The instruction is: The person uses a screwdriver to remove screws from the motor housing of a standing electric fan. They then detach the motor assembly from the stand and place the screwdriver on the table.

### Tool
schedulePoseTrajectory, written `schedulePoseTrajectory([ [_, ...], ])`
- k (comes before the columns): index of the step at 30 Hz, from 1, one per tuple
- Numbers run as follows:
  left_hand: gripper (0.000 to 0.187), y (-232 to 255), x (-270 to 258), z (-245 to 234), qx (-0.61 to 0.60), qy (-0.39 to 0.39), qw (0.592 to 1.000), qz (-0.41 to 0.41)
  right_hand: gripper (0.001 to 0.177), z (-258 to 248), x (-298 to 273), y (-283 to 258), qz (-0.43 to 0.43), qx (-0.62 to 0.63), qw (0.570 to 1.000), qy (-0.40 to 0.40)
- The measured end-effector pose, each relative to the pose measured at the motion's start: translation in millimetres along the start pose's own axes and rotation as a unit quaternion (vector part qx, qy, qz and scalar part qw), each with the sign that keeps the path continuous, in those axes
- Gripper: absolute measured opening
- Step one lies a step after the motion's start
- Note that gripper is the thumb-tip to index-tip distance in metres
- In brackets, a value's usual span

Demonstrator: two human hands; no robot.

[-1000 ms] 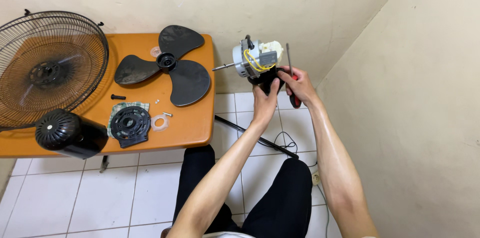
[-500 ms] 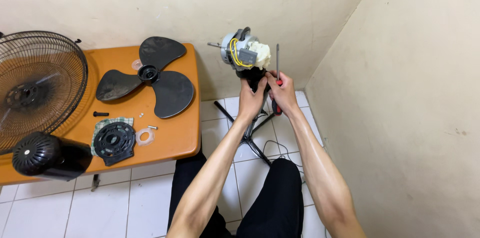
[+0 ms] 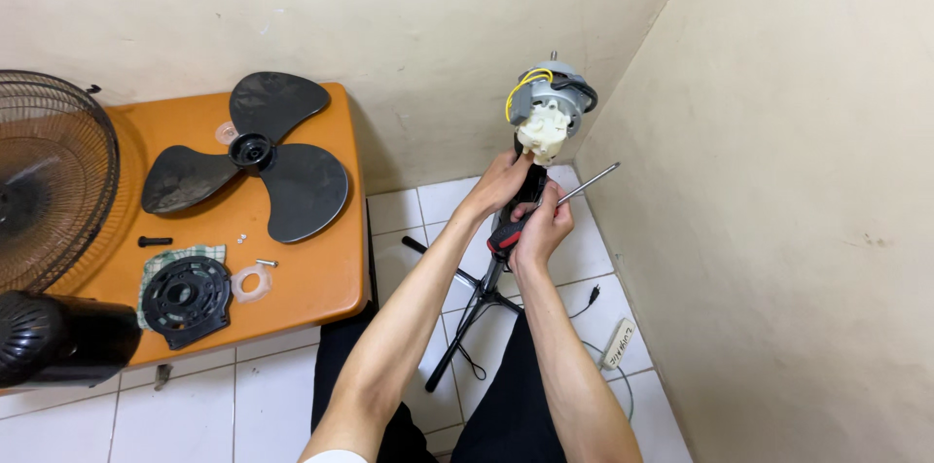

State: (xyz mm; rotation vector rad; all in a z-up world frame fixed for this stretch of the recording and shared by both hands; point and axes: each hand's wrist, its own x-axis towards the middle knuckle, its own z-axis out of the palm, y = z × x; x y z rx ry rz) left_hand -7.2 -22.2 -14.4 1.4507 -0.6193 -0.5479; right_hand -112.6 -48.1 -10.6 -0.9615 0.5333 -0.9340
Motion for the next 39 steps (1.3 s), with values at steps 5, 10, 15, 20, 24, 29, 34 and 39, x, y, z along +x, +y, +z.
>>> schedulePoseTrajectory([
  [5,0.038,12.4,-24.2,13.9,0.024,0.071,0.996,0.047,0.024,-31.7,12.2,-4.3,0.027,-0.083,0.994,-0.064],
  [10,0.036,18.7,-47.7,34.9,0.057,0.195,0.968,0.149,0.024,-42.0,13.7,3.9,-0.02,-0.101,0.988,-0.119],
  [15,0.037,18.9,-45.4,37.3,0.067,0.234,0.963,0.12,0.022,-40.7,15.7,4.0,-0.036,-0.112,0.984,-0.135],
  [20,0.034,11.6,-53.4,31.0,-0.022,0.197,0.977,0.084,0.018,-47.5,8.5,7.8,0.002,-0.116,0.982,-0.147],
  [24,0.032,-1.2,-55.2,20.8,-0.005,0.225,0.968,0.111,0.011,-51.0,-2.9,11.9,0.003,-0.071,0.974,-0.213],
  [29,0.041,-23.6,-72.1,-30.8,-0.024,0.238,0.964,0.118,0.029,-57.3,-26.5,-3.1,-0.125,-0.236,0.911,-0.315],
  [34,0.049,-5.9,-116.1,-92.8,-0.04,0.237,0.953,0.186,0.048,-39.6,-45.3,-51.3,-0.184,-0.36,0.81,-0.426],
  [39,0.05,16.0,-157.0,-126.0,-0.127,0.233,0.948,0.177,0.044,-10.8,-65.6,-77.6,-0.267,-0.477,0.699,-0.461],
])
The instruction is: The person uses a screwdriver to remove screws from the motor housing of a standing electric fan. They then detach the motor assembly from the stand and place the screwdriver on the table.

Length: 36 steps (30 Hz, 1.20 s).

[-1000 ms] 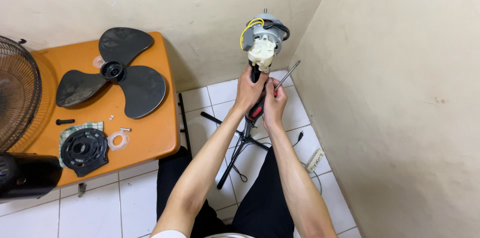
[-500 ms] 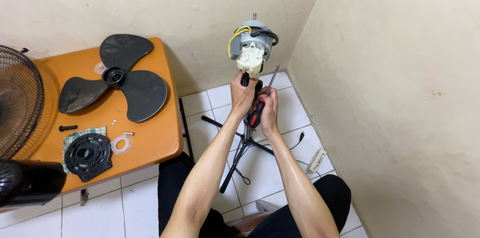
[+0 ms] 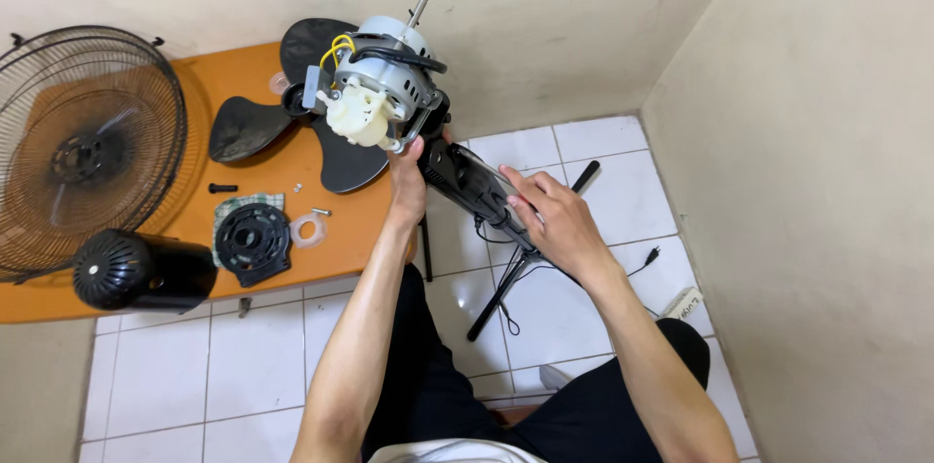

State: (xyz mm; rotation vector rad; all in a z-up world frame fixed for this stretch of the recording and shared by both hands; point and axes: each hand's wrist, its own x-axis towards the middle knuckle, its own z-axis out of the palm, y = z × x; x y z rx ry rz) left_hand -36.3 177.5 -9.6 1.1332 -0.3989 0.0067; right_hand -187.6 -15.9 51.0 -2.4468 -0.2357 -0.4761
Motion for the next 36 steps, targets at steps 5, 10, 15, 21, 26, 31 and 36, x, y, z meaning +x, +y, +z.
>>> schedulePoseTrajectory([
  [5,0.055,17.9,-3.3,-19.4,0.003,0.004,0.999,-0.033,0.041,-0.7,22.5,-23.2,-0.064,-0.112,0.992,-0.009],
  [10,0.056,14.8,-1.8,-31.2,0.007,-0.005,0.999,-0.034,0.04,0.8,36.6,-36.5,-0.092,-0.16,0.983,-0.014],
  [15,0.057,9.4,-2.1,-33.1,0.014,-0.012,0.999,-0.051,0.041,-2.4,44.0,-48.7,-0.091,-0.199,0.975,-0.036],
  [21,0.059,10.3,-3.3,-35.2,0.035,-0.032,0.998,-0.038,0.038,2.3,45.6,-49.0,-0.075,-0.159,0.983,-0.045],
  [26,0.062,10.6,0.9,-41.0,0.022,-0.028,0.999,-0.039,0.033,19.2,47.9,-48.4,-0.009,-0.04,0.997,-0.065],
  [31,0.062,10.2,-1.4,-51.7,0.018,-0.021,0.998,-0.052,0.033,28.4,47.0,-49.1,-0.006,-0.041,0.997,-0.068],
  [36,0.062,5.9,-2.3,-56.0,0.013,-0.014,0.997,-0.07,0.031,39.2,46.3,-50.9,0.014,0.079,0.994,-0.078],
])
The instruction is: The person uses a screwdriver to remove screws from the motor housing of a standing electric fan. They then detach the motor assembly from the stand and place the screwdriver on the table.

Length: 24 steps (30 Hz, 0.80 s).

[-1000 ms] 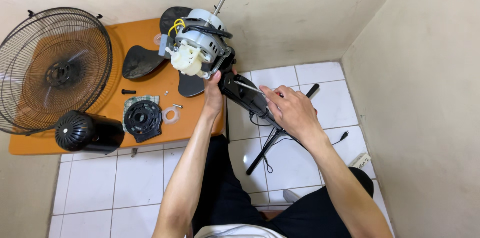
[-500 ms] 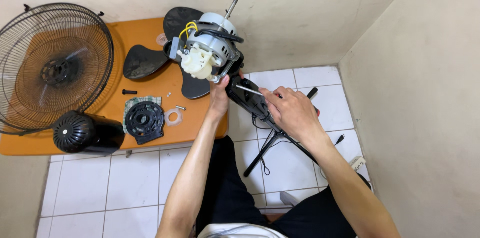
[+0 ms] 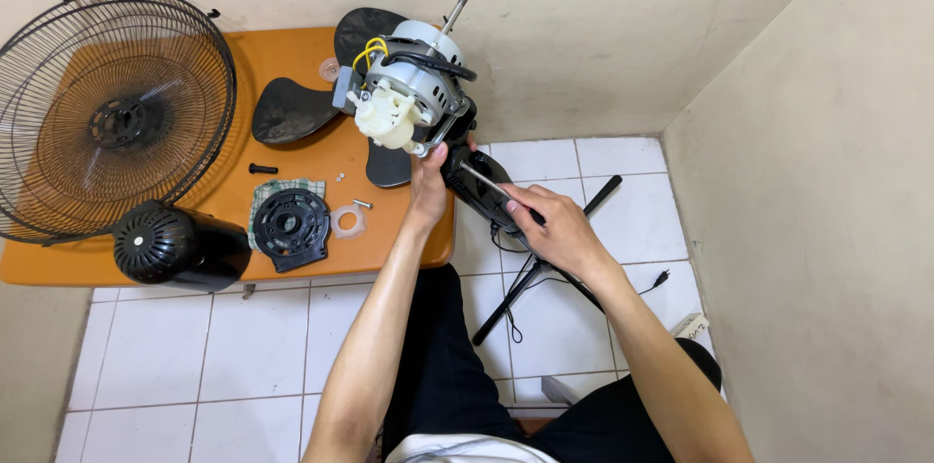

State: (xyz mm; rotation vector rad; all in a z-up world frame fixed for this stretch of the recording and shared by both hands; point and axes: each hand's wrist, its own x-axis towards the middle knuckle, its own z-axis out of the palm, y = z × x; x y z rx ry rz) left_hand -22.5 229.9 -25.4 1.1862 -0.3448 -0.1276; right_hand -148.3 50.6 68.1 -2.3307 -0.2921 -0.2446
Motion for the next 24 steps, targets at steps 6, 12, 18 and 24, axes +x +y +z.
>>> schedulePoseTrajectory([
  [6,0.062,-5.1,0.5,-1.6,0.006,-0.009,1.0,0.004,0.033,8.6,-1.5,11.8,0.064,0.04,0.997,-0.017],
  [12,0.057,-7.6,2.1,2.7,-0.009,-0.022,1.0,0.001,0.035,20.6,-7.4,33.7,0.062,0.221,0.972,-0.04],
  [18,0.056,-11.0,5.1,4.9,-0.001,-0.019,1.0,0.009,0.036,26.4,-7.1,51.4,0.131,0.323,0.931,-0.106],
  [24,0.054,-10.4,3.3,3.7,-0.007,-0.022,0.999,0.03,0.032,43.4,-9.0,49.9,0.044,0.184,0.982,-0.001],
])
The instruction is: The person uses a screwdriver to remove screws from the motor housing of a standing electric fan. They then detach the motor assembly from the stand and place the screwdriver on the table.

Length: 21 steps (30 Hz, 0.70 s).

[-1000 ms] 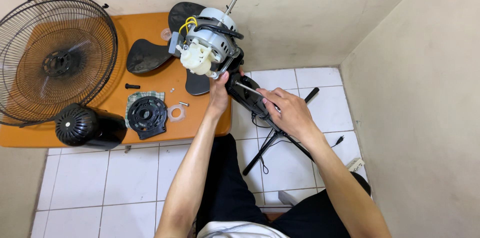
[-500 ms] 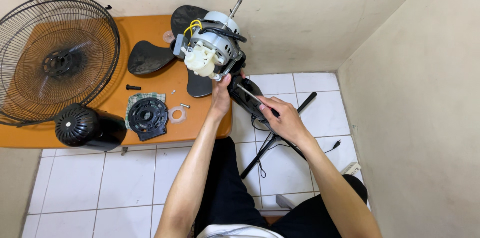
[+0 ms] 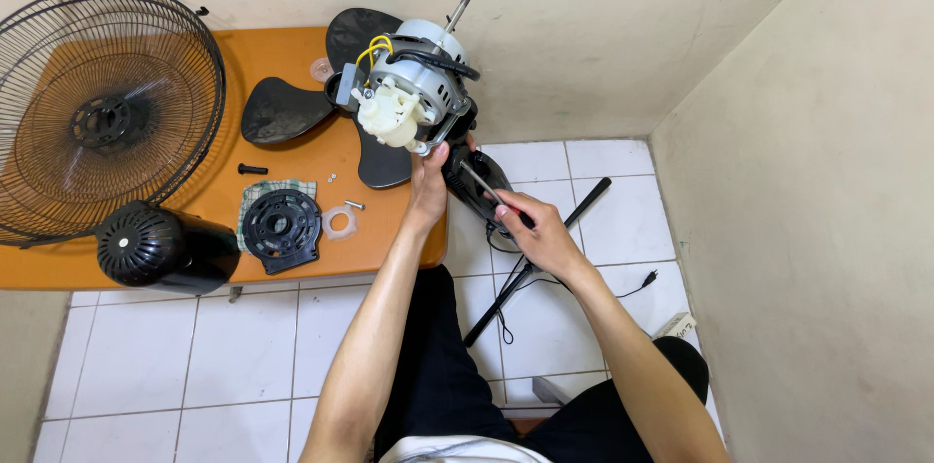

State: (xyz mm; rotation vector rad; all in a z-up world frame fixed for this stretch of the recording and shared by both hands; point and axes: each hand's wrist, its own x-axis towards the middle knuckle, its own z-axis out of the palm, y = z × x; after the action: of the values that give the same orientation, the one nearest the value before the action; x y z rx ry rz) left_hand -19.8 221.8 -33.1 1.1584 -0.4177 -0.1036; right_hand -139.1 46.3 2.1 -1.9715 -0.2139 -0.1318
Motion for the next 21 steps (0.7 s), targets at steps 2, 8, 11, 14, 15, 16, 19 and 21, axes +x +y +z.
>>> schedulePoseTrajectory([
  [2,0.054,-0.3,-0.1,-0.7,-0.005,-0.003,1.0,-0.007,0.031,3.8,0.4,-0.8,0.02,0.0,1.0,0.008],
  [8,0.052,-0.2,-1.2,-4.4,-0.007,0.003,1.0,-0.009,0.028,-0.2,4.6,-19.5,-0.03,-0.016,0.997,0.065],
  [11,0.053,-0.1,-1.2,-7.5,-0.008,0.004,1.0,-0.012,0.024,-12.6,5.7,-35.4,-0.061,-0.197,0.975,0.081],
  [14,0.054,0.1,-1.3,-9.4,-0.007,0.003,1.0,-0.009,0.02,-20.6,7.9,-52.0,-0.031,-0.286,0.955,0.068],
  [15,0.055,0.3,-1.7,-9.6,-0.006,0.002,1.0,-0.006,0.02,-23.1,9.1,-57.2,-0.054,-0.311,0.947,0.065],
  [16,0.055,0.7,-1.6,-9.2,-0.014,0.003,1.0,-0.007,0.019,-27.0,11.0,-62.2,-0.078,-0.335,0.937,0.063],
  [19,0.055,2.3,-2.9,-6.1,-0.03,0.006,1.0,-0.007,0.018,-35.2,15.9,-76.2,-0.137,-0.406,0.902,0.054],
  [21,0.055,3.8,-2.9,-4.0,-0.03,0.005,1.0,-0.001,0.019,-40.6,18.6,-84.2,-0.153,-0.446,0.881,0.046],
])
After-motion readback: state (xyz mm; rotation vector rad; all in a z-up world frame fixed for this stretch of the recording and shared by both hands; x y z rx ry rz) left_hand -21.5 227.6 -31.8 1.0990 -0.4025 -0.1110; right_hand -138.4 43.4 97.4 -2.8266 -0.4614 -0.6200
